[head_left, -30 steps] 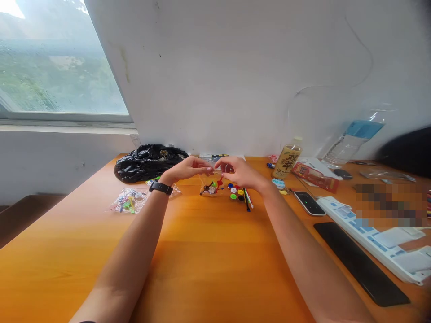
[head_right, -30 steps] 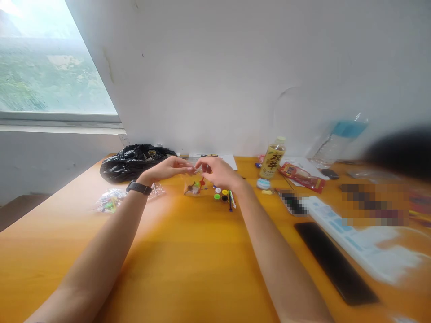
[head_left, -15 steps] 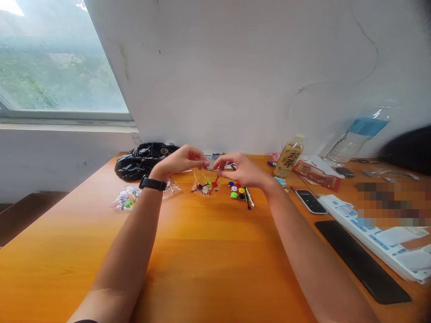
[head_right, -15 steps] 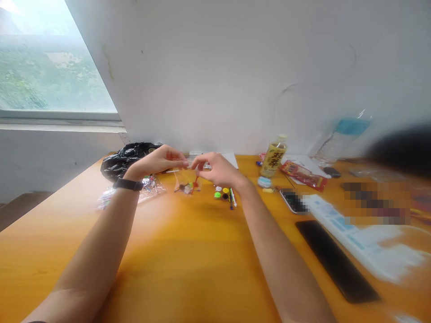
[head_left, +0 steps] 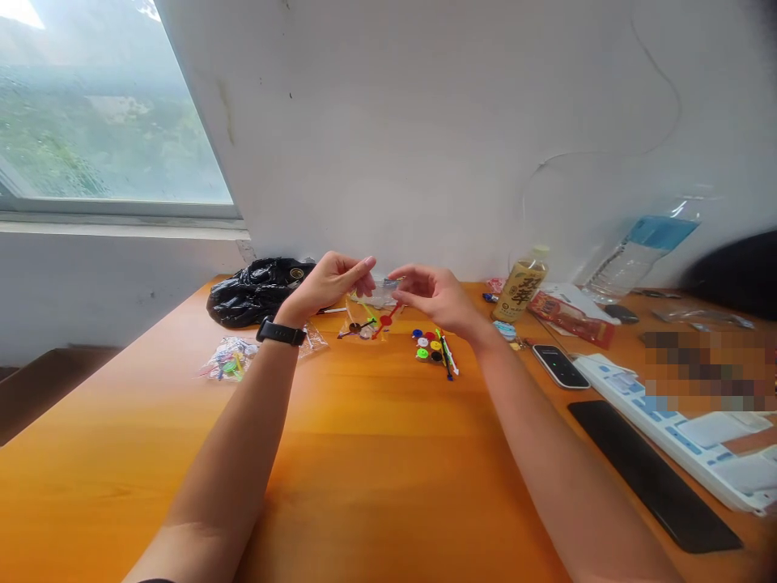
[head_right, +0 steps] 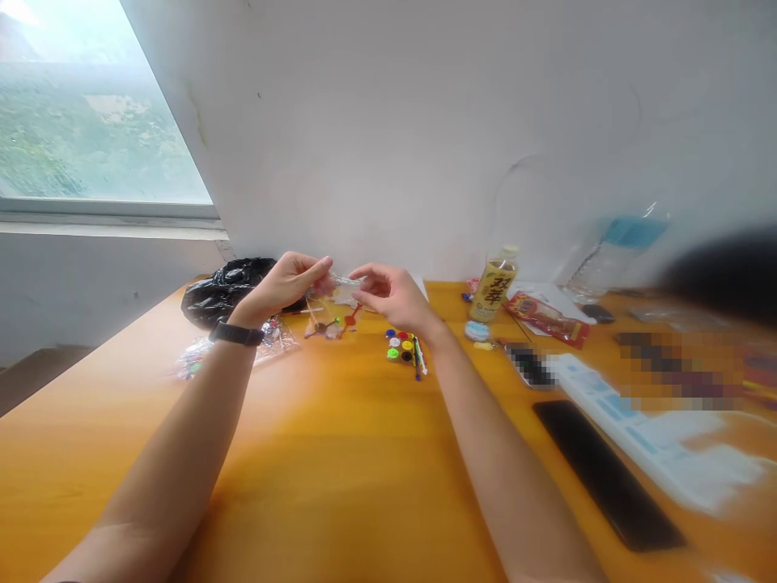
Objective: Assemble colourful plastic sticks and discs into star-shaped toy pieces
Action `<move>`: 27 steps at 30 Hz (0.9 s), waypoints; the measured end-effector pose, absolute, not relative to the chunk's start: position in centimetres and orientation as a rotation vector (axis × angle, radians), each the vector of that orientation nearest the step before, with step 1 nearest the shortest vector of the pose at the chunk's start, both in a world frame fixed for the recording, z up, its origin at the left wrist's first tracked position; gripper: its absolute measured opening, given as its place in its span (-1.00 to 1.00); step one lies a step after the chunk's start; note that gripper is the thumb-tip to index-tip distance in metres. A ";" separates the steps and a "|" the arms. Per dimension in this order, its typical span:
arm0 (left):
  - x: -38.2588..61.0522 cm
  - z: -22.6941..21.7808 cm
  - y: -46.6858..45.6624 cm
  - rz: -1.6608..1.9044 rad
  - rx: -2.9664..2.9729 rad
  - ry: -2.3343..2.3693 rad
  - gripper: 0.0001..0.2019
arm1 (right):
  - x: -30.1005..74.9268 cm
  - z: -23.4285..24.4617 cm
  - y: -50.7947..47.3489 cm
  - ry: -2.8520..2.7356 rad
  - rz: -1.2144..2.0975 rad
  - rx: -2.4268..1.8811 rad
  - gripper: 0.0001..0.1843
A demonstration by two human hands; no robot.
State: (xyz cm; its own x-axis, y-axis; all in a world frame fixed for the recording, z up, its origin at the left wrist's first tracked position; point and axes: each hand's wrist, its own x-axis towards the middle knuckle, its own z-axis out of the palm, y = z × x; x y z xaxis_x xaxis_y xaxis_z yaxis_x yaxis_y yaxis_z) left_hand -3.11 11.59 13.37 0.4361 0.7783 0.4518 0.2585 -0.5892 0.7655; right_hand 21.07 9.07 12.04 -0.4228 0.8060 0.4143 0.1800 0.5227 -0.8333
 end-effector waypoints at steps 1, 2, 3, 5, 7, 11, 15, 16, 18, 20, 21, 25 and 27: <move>-3.1 13.3 11.6 1.083 2.077 0.843 -0.48 | 21.0 11.9 9.2 -1.877 0.907 -0.809 -0.63; -3.2 13.2 11.6 1.042 2.074 0.817 -0.55 | 20.9 11.8 9.3 -1.854 0.889 -0.814 -0.63; -3.3 13.2 11.5 0.993 2.065 0.800 -0.62 | 20.9 11.8 9.4 -1.835 0.867 -0.824 -0.64; -3.4 13.2 11.4 0.939 2.024 0.801 -0.66 | 20.9 12.2 9.1 -1.823 0.834 -0.847 -0.64; -3.5 13.6 11.0 0.997 1.982 0.815 -0.66 | 21.2 13.1 8.5 -1.824 0.804 -0.857 -0.65; -3.4 15.0 9.9 1.060 2.036 0.825 -0.67 | 21.9 15.1 6.9 -1.863 0.727 -0.869 -0.71; -3.6 16.4 8.7 1.081 2.147 0.846 -0.70 | 22.2 16.3 5.9 -1.945 0.617 -0.924 -0.75; -3.7 16.6 8.5 1.093 2.165 0.852 -0.71 | 22.2 16.4 5.8 -1.941 0.600 -0.925 -0.75; -3.9 17.0 8.1 1.069 2.186 0.869 -0.72 | 22.2 16.5 5.8 -1.959 0.616 -0.934 -0.72; -4.1 17.2 7.7 1.034 2.181 0.864 -0.74 | 22.3 16.5 5.7 -1.989 0.672 -0.935 -0.70; -4.1 17.3 7.6 1.033 2.172 0.854 -0.75 | 22.3 16.6 5.6 -1.986 0.697 -0.920 -0.70; -4.0 17.4 7.4 1.089 2.142 0.814 -0.75 | 22.8 16.9 5.1 -1.954 0.776 -0.849 -0.68; -3.9 17.2 7.7 1.098 2.117 0.808 -0.73 | 23.0 16.8 5.1 -2.013 0.812 -0.882 -0.65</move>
